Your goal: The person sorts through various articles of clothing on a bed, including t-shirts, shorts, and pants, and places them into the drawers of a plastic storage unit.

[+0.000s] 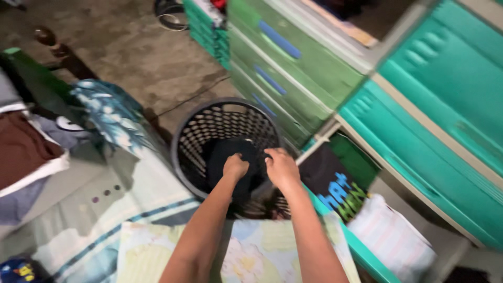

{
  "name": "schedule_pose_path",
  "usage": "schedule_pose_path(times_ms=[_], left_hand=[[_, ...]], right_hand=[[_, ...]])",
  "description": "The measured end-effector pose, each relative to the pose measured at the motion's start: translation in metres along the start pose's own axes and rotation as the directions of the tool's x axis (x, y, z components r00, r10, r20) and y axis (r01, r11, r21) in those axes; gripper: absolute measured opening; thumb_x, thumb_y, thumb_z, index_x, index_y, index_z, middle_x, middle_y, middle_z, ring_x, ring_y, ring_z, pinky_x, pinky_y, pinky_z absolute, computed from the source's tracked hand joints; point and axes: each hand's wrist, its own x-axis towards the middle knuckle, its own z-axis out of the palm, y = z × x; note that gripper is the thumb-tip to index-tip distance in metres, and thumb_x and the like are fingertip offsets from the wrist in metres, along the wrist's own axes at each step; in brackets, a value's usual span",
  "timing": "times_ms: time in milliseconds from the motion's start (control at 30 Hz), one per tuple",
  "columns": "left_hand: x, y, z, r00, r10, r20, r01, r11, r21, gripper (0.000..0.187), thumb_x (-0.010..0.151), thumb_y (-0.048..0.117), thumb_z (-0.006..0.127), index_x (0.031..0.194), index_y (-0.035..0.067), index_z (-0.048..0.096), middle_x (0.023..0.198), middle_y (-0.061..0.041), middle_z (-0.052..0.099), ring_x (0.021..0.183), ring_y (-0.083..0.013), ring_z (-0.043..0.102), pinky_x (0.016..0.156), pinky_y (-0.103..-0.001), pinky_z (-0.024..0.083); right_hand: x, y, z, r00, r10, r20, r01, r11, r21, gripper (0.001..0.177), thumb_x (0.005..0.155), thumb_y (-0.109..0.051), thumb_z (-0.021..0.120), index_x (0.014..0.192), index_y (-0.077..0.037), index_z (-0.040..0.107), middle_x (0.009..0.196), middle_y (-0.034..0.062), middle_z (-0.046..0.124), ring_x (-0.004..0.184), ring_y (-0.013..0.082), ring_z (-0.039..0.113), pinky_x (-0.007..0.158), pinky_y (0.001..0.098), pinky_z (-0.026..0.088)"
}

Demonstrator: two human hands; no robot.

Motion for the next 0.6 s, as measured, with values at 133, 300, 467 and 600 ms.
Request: schedule_pose_path(times_ms=[133, 300, 467, 600], left_hand=[[0.09, -0.069, -0.005, 0.954, -0.299, 0.036, 0.301, 0.951, -0.075, 0.047, 0.087, 0.029, 0.066, 0.123, -0.001, 0.07, 0.132, -0.024, 0.066, 0.122, -0.0394, 0.064, 0.103, -0.044, 0.052], [0.165, -0.131, 0.017, 0.848, -0.523, 0.086, 0.529, 0.834, -0.157, 0.045, 0.09, 0.029, 0.062, 0.122, -0.001, 0.073, 0.131, -0.025, 0.069, 0.121, -0.0412, 0.067, 0.101, -0.047, 0.054], [0.197, -0.164, 0.048, 0.719, -0.66, 0.216, 0.695, 0.679, -0.238, 0.056, 0.088, 0.037, 0.066, 0.133, 0.004, 0.067, 0.141, -0.02, 0.063, 0.129, -0.0378, 0.061, 0.107, -0.046, 0.049], [0.22, -0.18, 0.069, 0.705, -0.619, 0.346, 0.703, 0.548, -0.453, 0.076, 0.081, 0.045, 0.078, 0.139, 0.0, 0.06, 0.143, -0.019, 0.062, 0.131, -0.037, 0.059, 0.11, -0.045, 0.046]], right_hand=[[0.047, 0.005, 0.086, 0.998, 0.035, 0.052, -0.035, 0.999, -0.013, 0.028, 0.093, -0.016, 0.062, 0.118, -0.014, 0.072, 0.121, 0.0127, 0.068, 0.11, 0.0378, 0.065, 0.094, 0.0471, 0.052], [0.112, 0.09, 0.188, 0.984, 0.146, 0.097, -0.146, 0.989, -0.004, 0.034, 0.09, -0.012, 0.06, 0.121, -0.016, 0.074, 0.124, 0.0148, 0.07, 0.115, 0.0373, 0.065, 0.1, 0.0449, 0.051], [0.193, 0.17, 0.279, 0.895, 0.413, 0.168, -0.413, 0.91, -0.035, 0.041, 0.087, -0.006, 0.053, 0.123, -0.011, 0.072, 0.127, 0.0194, 0.068, 0.116, 0.0394, 0.064, 0.1, 0.0469, 0.051], [0.223, 0.201, 0.339, 0.813, 0.529, 0.246, -0.532, 0.845, -0.06, 0.037, 0.089, -0.007, 0.058, 0.121, 0.007, 0.071, 0.128, 0.0298, 0.068, 0.121, 0.0423, 0.065, 0.104, 0.0447, 0.052]])
